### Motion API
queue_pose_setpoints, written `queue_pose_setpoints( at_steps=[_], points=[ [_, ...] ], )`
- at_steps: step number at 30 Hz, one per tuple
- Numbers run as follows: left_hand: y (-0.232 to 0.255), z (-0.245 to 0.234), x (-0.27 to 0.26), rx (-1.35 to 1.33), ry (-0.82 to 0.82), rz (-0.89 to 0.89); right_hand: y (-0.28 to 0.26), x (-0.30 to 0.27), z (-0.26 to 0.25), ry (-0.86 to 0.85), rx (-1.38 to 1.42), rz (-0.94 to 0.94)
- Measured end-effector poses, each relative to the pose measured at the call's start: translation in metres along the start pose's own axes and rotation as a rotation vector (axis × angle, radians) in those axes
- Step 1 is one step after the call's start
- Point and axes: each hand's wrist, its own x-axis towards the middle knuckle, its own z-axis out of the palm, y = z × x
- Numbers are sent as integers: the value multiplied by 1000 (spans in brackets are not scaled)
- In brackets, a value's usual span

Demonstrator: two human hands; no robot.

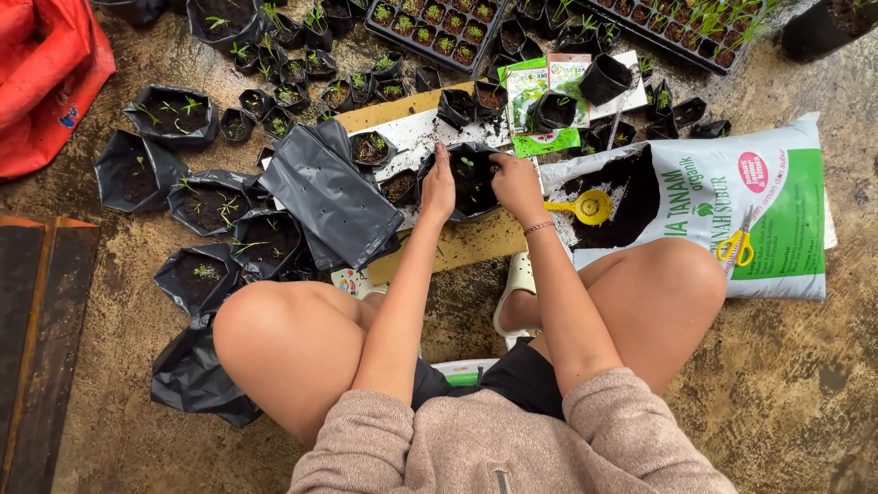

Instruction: Preparing planting bags by filling them with soil using a hand scoop and manually shaping the polybags.

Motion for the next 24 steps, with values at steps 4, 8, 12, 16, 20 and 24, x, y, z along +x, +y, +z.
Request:
queue_pose_setpoints(
  at_steps=[4, 8, 12, 16, 20, 24],
  points=[
    [-18, -7, 9, -12, 9, -4, 7, -13, -9, 99, 144, 30],
    [-44, -26, 16, -27, 225, 69, 31, -9, -12, 224, 642, 103],
    [-60, -51, 10, -524, 364, 41, 39, -31, -40, 219, 1304, 197],
    [-70, -69, 16, -693, 411, 19, 55, -44, -59, 238, 1554, 296],
    [-92, -64, 25, -624, 392, 18, 88, -53, -73, 255, 1772, 335],
    [-87, -50, 17, -649, 332, 45, 91, -74, -100, 277, 1852, 329]
  ],
)
